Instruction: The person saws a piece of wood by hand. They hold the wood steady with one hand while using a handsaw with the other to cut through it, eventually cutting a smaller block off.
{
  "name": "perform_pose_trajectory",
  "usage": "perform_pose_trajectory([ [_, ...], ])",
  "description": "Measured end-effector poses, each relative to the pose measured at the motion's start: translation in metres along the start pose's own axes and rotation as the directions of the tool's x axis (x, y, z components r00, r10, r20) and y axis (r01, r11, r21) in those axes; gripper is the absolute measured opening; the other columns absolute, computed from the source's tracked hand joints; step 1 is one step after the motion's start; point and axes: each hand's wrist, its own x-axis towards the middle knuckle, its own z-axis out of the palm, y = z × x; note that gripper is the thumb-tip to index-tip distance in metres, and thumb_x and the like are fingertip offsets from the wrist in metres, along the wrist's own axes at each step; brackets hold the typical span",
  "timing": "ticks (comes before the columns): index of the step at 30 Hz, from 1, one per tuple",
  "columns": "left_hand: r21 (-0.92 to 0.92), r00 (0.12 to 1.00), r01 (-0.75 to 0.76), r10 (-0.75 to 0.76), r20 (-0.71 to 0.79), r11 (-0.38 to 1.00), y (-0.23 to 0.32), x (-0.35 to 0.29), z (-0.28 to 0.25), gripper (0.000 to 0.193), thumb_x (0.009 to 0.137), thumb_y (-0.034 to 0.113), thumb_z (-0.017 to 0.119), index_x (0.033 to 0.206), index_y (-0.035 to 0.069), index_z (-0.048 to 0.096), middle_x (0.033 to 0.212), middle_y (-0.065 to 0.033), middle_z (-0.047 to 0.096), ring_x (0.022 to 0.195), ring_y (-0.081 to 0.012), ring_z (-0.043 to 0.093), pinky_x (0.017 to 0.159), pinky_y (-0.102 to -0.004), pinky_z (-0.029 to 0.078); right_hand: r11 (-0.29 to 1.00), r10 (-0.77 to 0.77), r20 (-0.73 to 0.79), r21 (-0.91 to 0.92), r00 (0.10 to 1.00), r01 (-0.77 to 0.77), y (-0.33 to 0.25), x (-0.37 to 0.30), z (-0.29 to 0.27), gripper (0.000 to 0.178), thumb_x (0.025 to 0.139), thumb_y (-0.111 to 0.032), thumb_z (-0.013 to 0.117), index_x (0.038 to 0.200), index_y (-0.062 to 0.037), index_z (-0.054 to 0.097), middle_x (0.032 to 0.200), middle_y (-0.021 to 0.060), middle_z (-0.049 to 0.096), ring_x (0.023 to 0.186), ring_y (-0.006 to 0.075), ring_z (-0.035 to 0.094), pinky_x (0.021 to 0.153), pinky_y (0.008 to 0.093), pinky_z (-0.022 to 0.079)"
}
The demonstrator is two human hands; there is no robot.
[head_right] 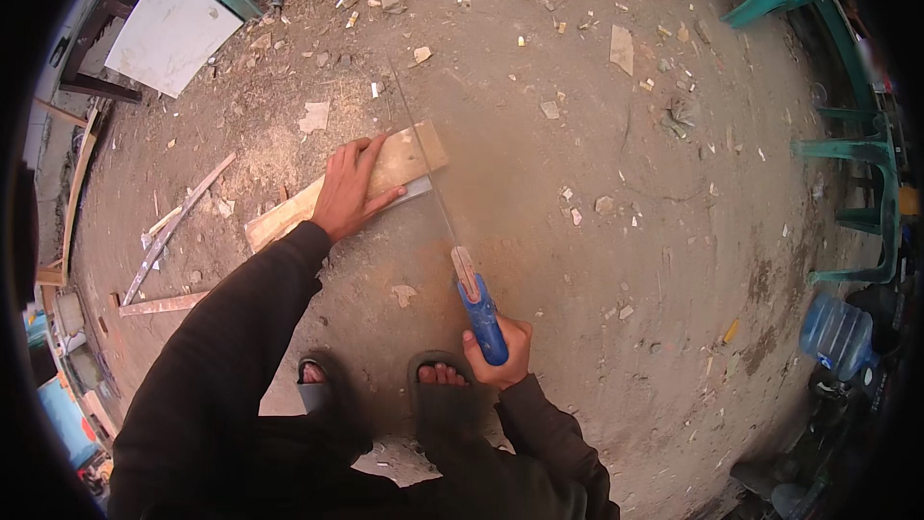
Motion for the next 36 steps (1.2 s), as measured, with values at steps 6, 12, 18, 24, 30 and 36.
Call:
perform_pose_trajectory([
  [6, -0.067, 0.994, -0.060, 0.065, 0.091, 0.996, 0.013, 0.009, 0.003, 0.084, 0.088, 0.049, 0.073, 0.150, 0.002, 0.039, 0.131, -0.0208, 0.048, 0.123, -0.0369, 0.046, 0.107, -0.0478, 0.036, 1.000, 0.006, -0.057, -0.005, 0.998, -0.006, -0.014, 0.010, -0.012, 0.017, 0.080, -0.012, 0.071, 0.073, -0.0026, 0.058, 0.055, 0.0088, 0.048, 0.045, 0.0233, 0.052, 0.050, 0.0337, 0.042],
  [12, -0.095, 0.994, -0.106, 0.105, -0.020, 0.990, 0.011, -0.001, 0.010, 0.083, 0.087, 0.049, 0.075, 0.146, -0.001, 0.043, 0.129, -0.0202, 0.049, 0.121, -0.0361, 0.047, 0.105, -0.0456, 0.038, 0.994, 0.015, -0.017, -0.112, 1.000, -0.017, -0.002, 0.004, 0.006, 0.018, 0.080, -0.013, 0.071, 0.072, -0.0021, 0.060, 0.055, 0.0085, 0.050, 0.046, 0.0228, 0.051, 0.051, 0.0337, 0.042],
  [18, -0.105, 0.993, -0.116, 0.115, -0.024, 0.988, 0.008, -0.001, 0.008, 0.079, 0.087, 0.046, 0.074, 0.143, -0.001, 0.045, 0.129, -0.0203, 0.050, 0.120, -0.0354, 0.048, 0.103, -0.0459, 0.039, 0.995, 0.048, -0.091, -0.079, 0.995, -0.055, -0.010, -0.014, 0.007, 0.023, 0.083, -0.018, 0.071, 0.071, -0.0015, 0.060, 0.056, 0.0084, 0.055, 0.049, 0.0191, 0.055, 0.052, 0.0335, 0.042],
  [24, -0.047, 0.997, -0.035, 0.032, -0.070, 0.998, 0.021, 0.007, 0.017, 0.078, 0.086, 0.049, 0.074, 0.140, -0.002, 0.047, 0.127, -0.0191, 0.050, 0.117, -0.0340, 0.048, 0.101, -0.0451, 0.039, 0.995, -0.005, -0.027, -0.105, 1.000, 0.002, -0.001, 0.012, 0.003, 0.023, 0.082, -0.015, 0.072, 0.070, -0.0024, 0.057, 0.056, 0.0093, 0.052, 0.047, 0.0246, 0.055, 0.050, 0.0359, 0.042],
  [30, 0.039, 0.998, 0.053, -0.051, -0.033, 0.998, 0.024, 0.008, 0.020, 0.080, 0.082, 0.049, 0.076, 0.138, -0.001, 0.048, 0.126, -0.0184, 0.051, 0.116, -0.0336, 0.048, 0.102, -0.0455, 0.040, 0.999, 0.010, 0.042, -0.049, 0.999, -0.008, 0.017, -0.011, -0.020, 0.012, 0.078, -0.010, 0.071, 0.074, -0.0025, 0.061, 0.060, 0.0114, 0.057, 0.051, 0.0288, 0.061, 0.053, 0.0347, 0.048],
  [36, 0.042, 0.996, 0.086, -0.086, 0.010, 0.995, 0.032, 0.009, 0.023, 0.080, 0.080, 0.047, 0.078, 0.138, -0.001, 0.048, 0.127, -0.0185, 0.050, 0.118, -0.0338, 0.048, 0.103, -0.0466, 0.040, 1.000, -0.002, 0.057, 0.012, 0.998, 0.002, 0.018, 0.001, -0.033, 0.013, 0.078, -0.011, 0.071, 0.075, -0.0026, 0.061, 0.058, 0.0118, 0.055, 0.049, 0.0298, 0.058, 0.051, 0.0363, 0.046],
])
